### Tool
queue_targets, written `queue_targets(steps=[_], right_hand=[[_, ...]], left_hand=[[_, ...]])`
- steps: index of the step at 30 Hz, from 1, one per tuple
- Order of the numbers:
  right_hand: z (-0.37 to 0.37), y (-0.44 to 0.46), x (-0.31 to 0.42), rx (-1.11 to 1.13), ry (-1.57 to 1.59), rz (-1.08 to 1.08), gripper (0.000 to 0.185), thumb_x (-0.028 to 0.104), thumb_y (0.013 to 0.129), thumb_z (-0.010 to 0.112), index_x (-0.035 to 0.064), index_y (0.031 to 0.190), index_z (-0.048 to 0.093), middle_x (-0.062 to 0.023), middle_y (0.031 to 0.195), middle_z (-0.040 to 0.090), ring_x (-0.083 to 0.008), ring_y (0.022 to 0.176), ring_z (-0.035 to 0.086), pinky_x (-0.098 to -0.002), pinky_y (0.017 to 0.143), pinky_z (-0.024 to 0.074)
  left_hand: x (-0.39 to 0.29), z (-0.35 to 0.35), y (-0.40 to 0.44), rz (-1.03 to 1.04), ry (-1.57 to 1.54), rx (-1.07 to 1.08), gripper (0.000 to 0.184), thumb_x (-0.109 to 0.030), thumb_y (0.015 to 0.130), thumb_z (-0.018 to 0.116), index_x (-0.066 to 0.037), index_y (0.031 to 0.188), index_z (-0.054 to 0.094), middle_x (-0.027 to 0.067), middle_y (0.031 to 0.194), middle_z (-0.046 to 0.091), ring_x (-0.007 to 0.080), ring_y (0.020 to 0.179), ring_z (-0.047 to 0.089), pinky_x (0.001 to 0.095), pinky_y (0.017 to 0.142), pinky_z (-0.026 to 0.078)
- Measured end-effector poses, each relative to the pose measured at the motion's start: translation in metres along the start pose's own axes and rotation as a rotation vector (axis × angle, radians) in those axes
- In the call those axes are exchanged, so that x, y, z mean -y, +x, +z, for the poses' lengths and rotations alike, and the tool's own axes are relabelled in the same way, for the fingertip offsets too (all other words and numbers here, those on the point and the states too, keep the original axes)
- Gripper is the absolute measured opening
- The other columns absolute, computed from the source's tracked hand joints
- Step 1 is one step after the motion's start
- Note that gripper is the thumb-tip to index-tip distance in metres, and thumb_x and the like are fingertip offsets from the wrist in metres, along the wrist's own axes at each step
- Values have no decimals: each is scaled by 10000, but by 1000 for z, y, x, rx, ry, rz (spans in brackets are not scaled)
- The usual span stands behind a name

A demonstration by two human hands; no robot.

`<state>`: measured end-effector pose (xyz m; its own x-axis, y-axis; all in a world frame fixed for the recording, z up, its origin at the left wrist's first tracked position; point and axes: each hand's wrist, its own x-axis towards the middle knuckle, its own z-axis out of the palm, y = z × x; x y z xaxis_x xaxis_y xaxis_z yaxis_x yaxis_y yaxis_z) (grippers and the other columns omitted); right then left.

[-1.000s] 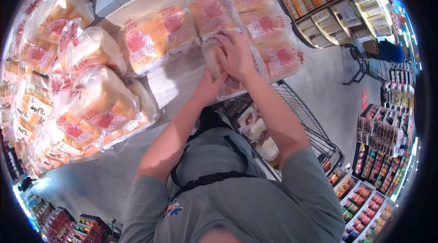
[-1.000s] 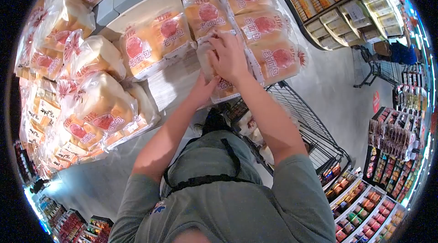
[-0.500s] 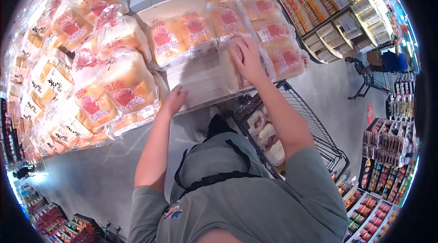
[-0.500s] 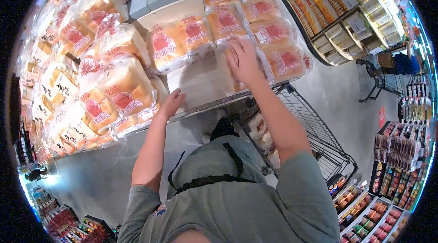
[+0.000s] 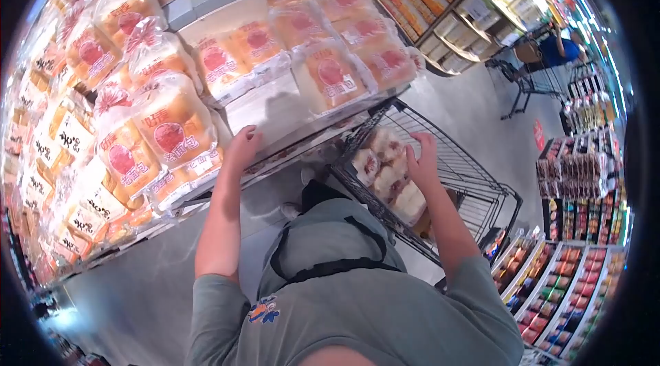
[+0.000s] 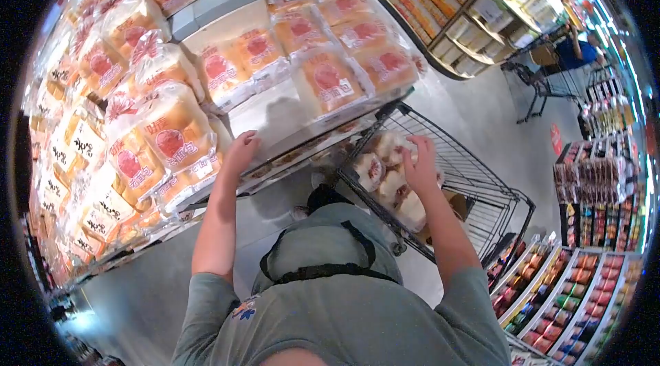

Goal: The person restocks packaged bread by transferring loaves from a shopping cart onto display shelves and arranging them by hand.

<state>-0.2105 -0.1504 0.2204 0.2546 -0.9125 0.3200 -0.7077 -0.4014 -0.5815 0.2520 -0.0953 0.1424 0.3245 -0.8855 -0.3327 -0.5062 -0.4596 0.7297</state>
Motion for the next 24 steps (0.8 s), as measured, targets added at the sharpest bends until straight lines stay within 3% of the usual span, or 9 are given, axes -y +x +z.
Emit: queue_targets(steps=[5,8,11,12,13,14,15,19,24], right_hand=[[-20,-77,-35,60,-75,143,199,93,845,599,35,1036,589,-165,989,562,-340,1001,524,-420,888,409],[-17,-106,-55,195,-149,114,175,94,846,586,45,1013,604,-165,942,582,-338,962,552,-436,851,433],[-19,-133,-68,268,-63,215,212,70,833,605,48,1043,583,-151,970,558,-320,945,551,-406,850,443],[-20,-138,-75,286,-41,285,208,71,832,605,51,1038,585,-152,960,561,-319,948,551,-404,850,445],[-22,-142,-82,305,-19,354,203,72,832,605,54,1033,588,-152,951,563,-317,950,552,-402,851,446],[-24,-148,-89,309,-19,376,194,77,838,597,47,1029,589,-150,935,569,-315,944,557,-404,855,449],[-30,-153,-94,301,-24,399,194,77,838,597,47,1029,589,-150,935,569,-315,944,557,-404,855,449],[-43,-178,-122,302,-44,430,224,131,844,597,47,1051,582,-155,912,579,-328,899,568,-425,818,460],[-35,-208,-162,280,20,791,247,209,860,637,24,1017,588,-166,920,603,-297,861,608,-387,794,491]], left_hand=[[7,-3,22,7,-122,-10,566,-324,896,603,20,1322,459,95,861,623,198,737,587,324,713,487],[-19,-14,35,-233,-810,-146,656,-315,904,597,15,1375,282,30,836,544,137,699,515,318,611,455],[-3,-23,81,-326,-1035,-247,246,-382,926,543,-138,961,531,-20,702,446,115,628,440,278,568,401],[28,-26,109,-225,-1072,-144,279,-407,935,521,-133,984,534,-20,714,439,121,641,439,298,583,404],[25,-25,116,-291,-1023,-309,378,-441,950,506,-81,1065,530,91,985,510,224,938,508,406,965,403],[17,-25,117,-268,-1044,-330,445,-435,967,468,-64,1210,501,124,1175,508,267,1162,456,451,1124,222],[16,-24,120,-276,-982,-386,423,-442,963,487,-101,1211,477,62,1069,471,179,906,452,426,934,412],[18,-29,124,-277,-988,-348,550,-443,965,482,-102,1376,350,88,1342,403,238,1211,407,479,1106,251],[28,-34,112,-369,-1123,-251,490,-369,953,543,-99,1348,441,49,1255,483,179,1085,490,373,971,381]])
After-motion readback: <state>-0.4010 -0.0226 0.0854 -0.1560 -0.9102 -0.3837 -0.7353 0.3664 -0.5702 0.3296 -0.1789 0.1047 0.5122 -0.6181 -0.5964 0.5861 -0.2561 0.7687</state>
